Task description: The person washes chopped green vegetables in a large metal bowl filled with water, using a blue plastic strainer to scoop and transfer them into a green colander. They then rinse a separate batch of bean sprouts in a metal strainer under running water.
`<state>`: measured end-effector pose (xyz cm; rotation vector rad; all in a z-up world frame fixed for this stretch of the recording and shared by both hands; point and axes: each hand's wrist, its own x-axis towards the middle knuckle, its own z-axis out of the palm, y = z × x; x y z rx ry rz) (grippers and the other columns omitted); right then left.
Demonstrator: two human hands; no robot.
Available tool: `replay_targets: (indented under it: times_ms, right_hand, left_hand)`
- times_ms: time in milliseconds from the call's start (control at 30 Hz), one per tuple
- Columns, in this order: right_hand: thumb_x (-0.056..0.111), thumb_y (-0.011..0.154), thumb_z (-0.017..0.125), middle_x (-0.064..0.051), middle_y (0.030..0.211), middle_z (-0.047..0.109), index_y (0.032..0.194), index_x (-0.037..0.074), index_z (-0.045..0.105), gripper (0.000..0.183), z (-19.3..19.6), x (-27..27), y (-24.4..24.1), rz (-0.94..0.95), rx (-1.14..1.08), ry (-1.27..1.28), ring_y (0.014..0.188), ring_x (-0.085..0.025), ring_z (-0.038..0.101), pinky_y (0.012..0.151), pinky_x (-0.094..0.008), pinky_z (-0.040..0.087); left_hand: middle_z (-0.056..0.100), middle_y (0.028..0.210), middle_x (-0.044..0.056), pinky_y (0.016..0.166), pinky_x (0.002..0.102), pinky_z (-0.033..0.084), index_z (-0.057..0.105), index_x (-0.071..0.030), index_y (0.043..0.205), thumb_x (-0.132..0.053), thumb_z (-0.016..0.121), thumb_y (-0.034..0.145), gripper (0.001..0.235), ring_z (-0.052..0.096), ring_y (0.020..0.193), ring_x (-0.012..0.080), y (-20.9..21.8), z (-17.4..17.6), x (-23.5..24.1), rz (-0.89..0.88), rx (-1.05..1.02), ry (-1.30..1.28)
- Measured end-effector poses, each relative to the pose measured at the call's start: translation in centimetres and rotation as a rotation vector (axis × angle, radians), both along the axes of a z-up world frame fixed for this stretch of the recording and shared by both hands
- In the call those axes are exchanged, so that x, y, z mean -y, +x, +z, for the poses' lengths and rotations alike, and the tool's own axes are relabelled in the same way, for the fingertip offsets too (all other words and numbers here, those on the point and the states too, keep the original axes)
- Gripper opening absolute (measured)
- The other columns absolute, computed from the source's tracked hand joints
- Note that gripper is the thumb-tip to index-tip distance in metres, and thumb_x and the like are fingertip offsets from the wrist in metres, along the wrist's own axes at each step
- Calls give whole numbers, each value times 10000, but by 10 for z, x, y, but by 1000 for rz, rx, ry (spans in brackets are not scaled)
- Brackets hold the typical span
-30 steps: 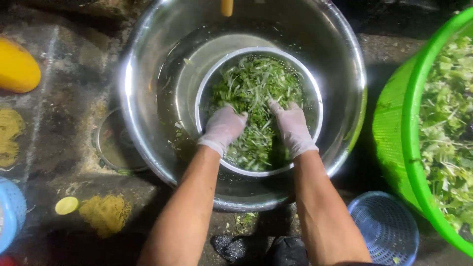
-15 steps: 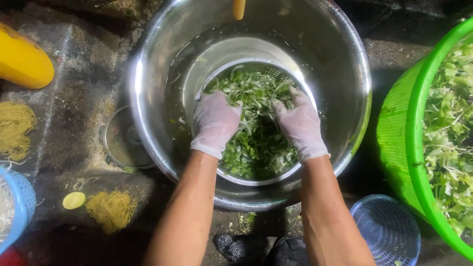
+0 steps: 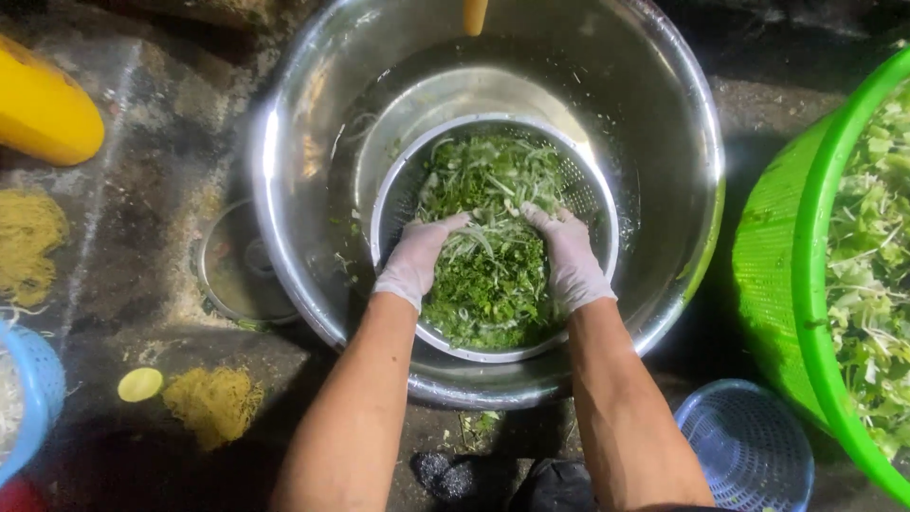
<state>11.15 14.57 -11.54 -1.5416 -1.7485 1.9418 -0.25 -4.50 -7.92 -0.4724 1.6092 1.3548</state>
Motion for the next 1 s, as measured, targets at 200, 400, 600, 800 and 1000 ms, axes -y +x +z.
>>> replay_targets:
  times_ms: [200,400,600,800,1000]
  right_hand:
    - [213,817,1016,-84,1123,852,1276,83,836,510,11,-9,3,59,-59,112,1042,-224,778,885,-385,613]
    - [-59,752,917,-126,1007,856,1170,-6,849,427,69,8,-7,71,-155,255,952,-182,792,884,-379,646]
    - [60,813,965,-117,1205,881,1448,170,828,659,112,4,-10,255,-2,370,1120,-254,842,1033,-430,660]
    - [282,927,902,-2,1363,857,1526,353,769,618,129,16,-12,320,167,379,1351,-255,778,1204,-486,580]
    - [442,1082,842,-156,1622,688,1754,237,554,759,93,16,4,231,391,340,1472,-417,649,1238,-609,531]
  left_hand:
    - [479,1665,374,1326,539,393,338,198,1652,-52,1003,811,1101,479,1627,425,6,-29,-1,220,-244,47]
    - [803,1297,257,1151,552,557,743,61,1338,-81,1013,714,695,761,1353,341,1,17,-14,-23,-436,-16]
    - [878,1210,73,1063,504,633,847,-169,1344,2,913,775,597,830,1184,306,-6,58,-22,-320,-570,52]
    - [577,1665,344,1319,677,408,482,59,1691,-214,928,935,919,495,1604,533,-6,118,-14,-585,-507,-123]
    - [598,1661,323,1327,646,401,516,30,1659,-504,961,938,1001,529,1606,497,-9,50,7,-507,-386,-280]
